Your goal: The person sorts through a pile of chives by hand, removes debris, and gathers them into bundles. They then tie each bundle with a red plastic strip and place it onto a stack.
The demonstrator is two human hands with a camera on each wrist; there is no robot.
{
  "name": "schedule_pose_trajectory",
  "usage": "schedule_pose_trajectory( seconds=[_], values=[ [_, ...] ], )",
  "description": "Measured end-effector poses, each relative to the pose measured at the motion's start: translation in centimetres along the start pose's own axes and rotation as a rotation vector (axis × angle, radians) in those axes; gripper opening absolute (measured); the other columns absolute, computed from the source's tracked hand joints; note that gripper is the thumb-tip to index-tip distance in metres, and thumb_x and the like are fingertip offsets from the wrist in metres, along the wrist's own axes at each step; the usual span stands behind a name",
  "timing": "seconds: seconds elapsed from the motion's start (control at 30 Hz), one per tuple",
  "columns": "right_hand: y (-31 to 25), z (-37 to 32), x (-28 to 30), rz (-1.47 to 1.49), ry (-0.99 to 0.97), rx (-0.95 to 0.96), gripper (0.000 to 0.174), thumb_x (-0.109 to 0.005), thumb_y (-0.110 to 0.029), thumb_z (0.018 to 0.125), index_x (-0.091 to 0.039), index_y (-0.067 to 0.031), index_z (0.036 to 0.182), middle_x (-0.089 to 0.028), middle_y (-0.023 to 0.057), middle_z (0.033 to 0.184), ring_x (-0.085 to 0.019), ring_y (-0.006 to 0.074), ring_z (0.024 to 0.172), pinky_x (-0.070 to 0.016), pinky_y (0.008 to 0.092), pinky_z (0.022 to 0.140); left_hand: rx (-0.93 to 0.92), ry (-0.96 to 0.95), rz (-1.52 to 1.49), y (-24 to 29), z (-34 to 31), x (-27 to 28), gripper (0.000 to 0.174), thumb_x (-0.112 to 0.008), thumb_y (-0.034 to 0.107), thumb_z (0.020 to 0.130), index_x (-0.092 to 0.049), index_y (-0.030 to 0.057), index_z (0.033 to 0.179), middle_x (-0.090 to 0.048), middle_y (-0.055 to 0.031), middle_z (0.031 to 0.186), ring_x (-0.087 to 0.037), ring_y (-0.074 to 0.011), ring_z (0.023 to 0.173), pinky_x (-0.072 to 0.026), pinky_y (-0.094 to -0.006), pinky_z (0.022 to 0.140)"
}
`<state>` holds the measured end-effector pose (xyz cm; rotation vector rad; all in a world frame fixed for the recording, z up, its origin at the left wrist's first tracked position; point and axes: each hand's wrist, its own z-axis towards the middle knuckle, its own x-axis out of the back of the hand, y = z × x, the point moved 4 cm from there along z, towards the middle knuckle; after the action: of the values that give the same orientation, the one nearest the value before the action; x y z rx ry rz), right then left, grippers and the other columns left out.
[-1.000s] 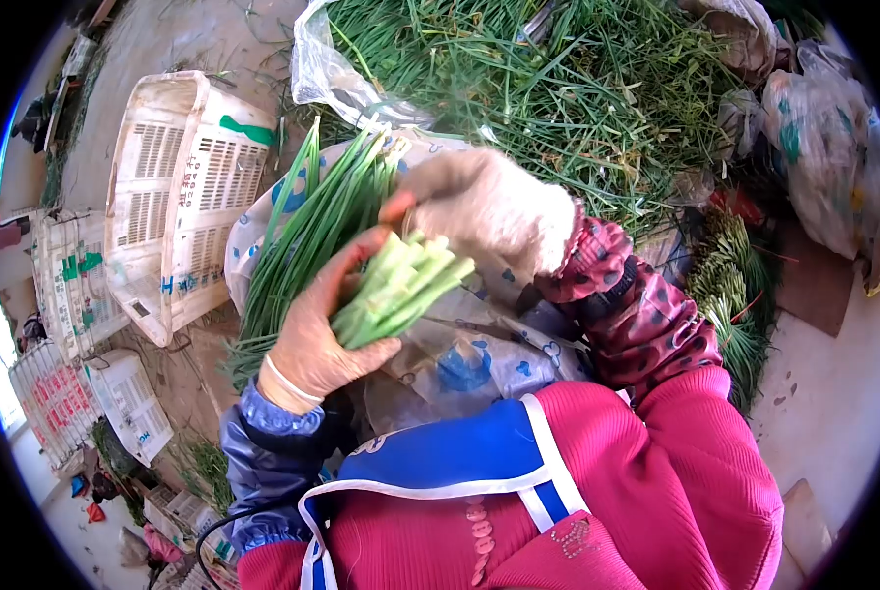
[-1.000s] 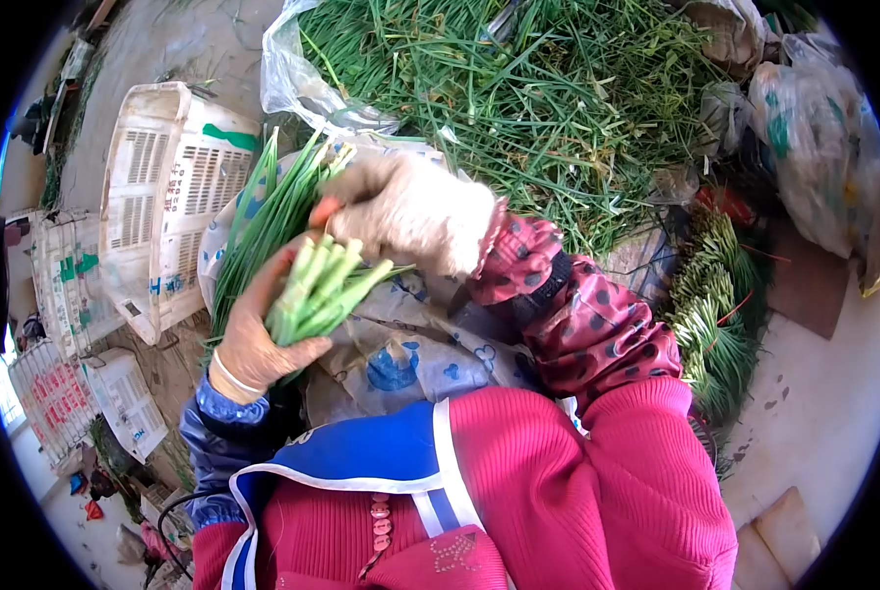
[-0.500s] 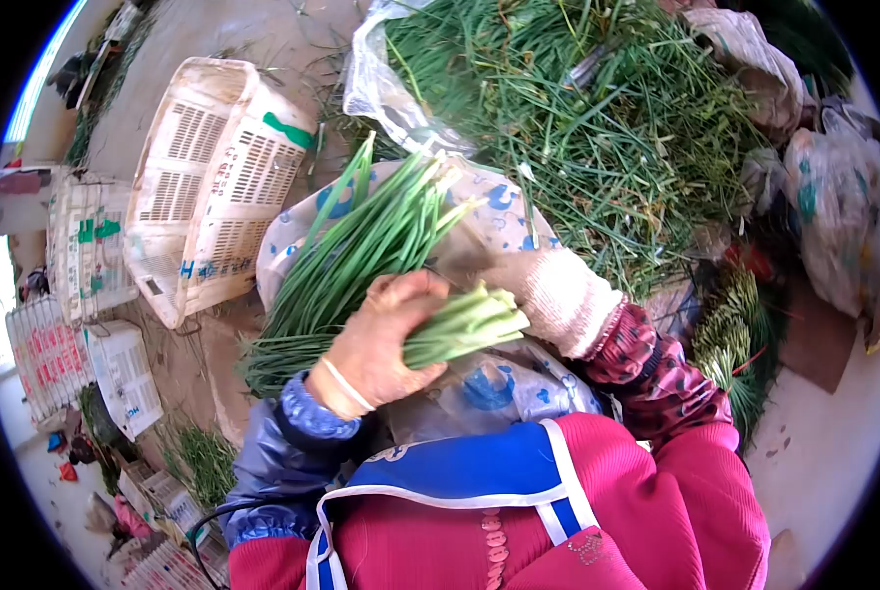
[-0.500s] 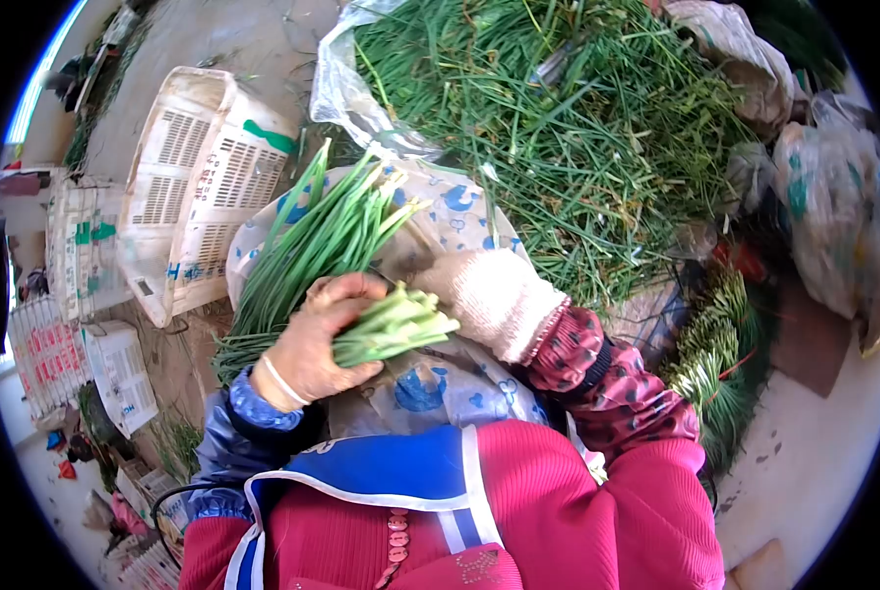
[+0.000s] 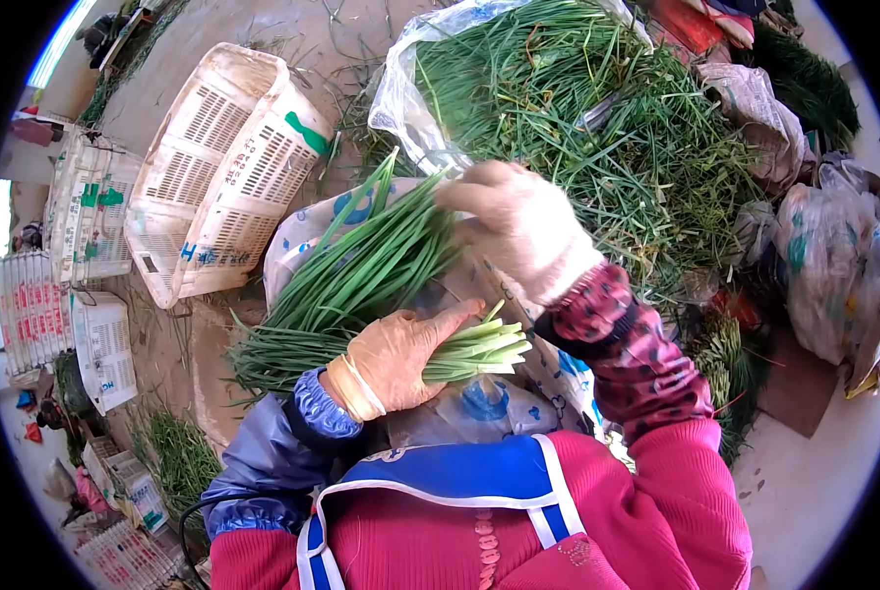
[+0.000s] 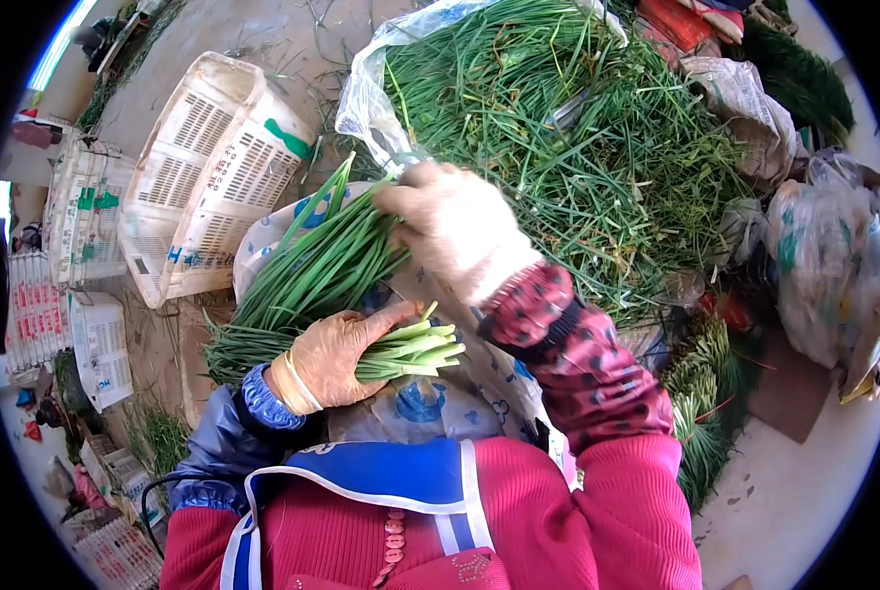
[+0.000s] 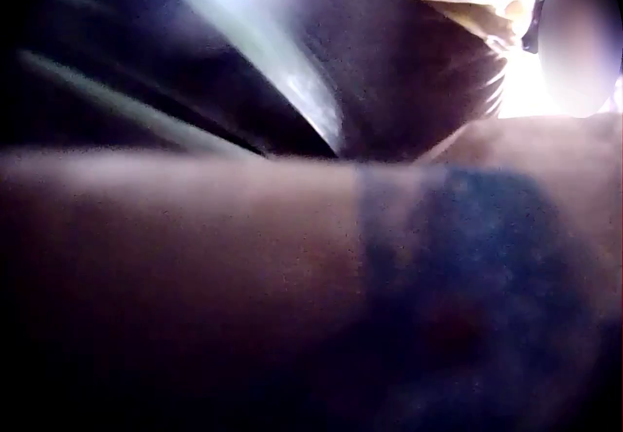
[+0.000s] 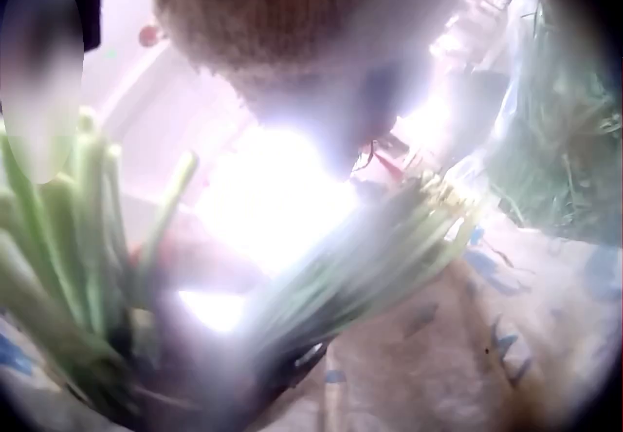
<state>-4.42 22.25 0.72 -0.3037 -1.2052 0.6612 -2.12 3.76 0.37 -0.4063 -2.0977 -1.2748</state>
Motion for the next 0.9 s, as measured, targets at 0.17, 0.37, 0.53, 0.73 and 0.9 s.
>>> schedule_pose_trajectory(
  seconds=[0.17, 0.37, 0.53, 0.73, 0.9],
  values=[
    [0.4, 3.0, -3.8, 0.035, -0.239, -0.044, 0.033, -0.071, -0.018, 0.076, -0.069, -0.0123, 0.108, -0.062, 0.0121, 0.102, -0.062, 0.0349, 0.097, -0.0520, 0.0432, 0.082, -0.104, -0.004, -0.013, -0.6, 0.0, -0.4, 0.061, -0.069, 0.039, 0.084, -0.050, 0.0066, 0.131, -0.068, -0.0207, 0.104, -0.065, -0.0393, 0.095, -0.0516, -0.0468, 0.083],
    [2.5, 2.2, -4.6, 0.590, -0.480, -0.427, 0.033, -0.072, -0.013, 0.075, -0.070, -0.0030, 0.106, -0.068, 0.0076, 0.095, -0.065, 0.0196, 0.090, -0.0524, 0.0325, 0.081, -0.073, 0.126, 0.034, -1.0, -0.4, -0.2, 0.056, -0.072, 0.034, 0.081, -0.055, 0.0064, 0.126, -0.063, -0.0157, 0.116, -0.064, -0.0357, 0.099, -0.0527, -0.0419, 0.084],
    [1.9, 1.4, -3.6, 0.775, -0.382, -0.626, 0.031, -0.070, -0.014, 0.082, -0.067, 0.0012, 0.108, -0.068, 0.0076, 0.100, -0.063, 0.0134, 0.085, -0.0518, 0.0287, 0.077, -0.159, 0.380, 0.073, -0.6, -0.1, 1.1, 0.050, -0.071, 0.019, 0.078, -0.054, 0.0069, 0.123, -0.045, -0.0166, 0.142, -0.061, -0.0380, 0.108, -0.0537, -0.0422, 0.086],
    [0.7, 0.0, -2.1, 1.097, -0.309, -0.640, 0.022, -0.071, -0.010, 0.084, -0.068, 0.0023, 0.102, -0.067, 0.0045, 0.084, -0.061, 0.0120, 0.075, -0.0512, 0.0282, 0.068, 0.001, 0.476, 0.089, -0.4, -0.4, 2.0, 0.056, -0.073, 0.012, 0.074, -0.055, 0.0081, 0.127, -0.042, -0.0173, 0.142, -0.059, -0.0394, 0.112, -0.0514, -0.0432, 0.091],
    [0.5, -1.5, 0.2, 1.430, -0.147, -0.711, 0.021, -0.071, -0.009, 0.087, -0.066, 0.0005, 0.105, -0.065, 0.0015, 0.081, -0.058, 0.0083, 0.067, -0.0454, 0.0226, 0.060, 0.001, 0.420, 0.072, -0.7, -0.9, 1.4, 0.053, -0.075, 0.015, 0.074, -0.057, 0.0076, 0.123, -0.053, -0.0150, 0.124, -0.061, -0.0375, 0.104, -0.0514, -0.0418, 0.087]
  ],
)
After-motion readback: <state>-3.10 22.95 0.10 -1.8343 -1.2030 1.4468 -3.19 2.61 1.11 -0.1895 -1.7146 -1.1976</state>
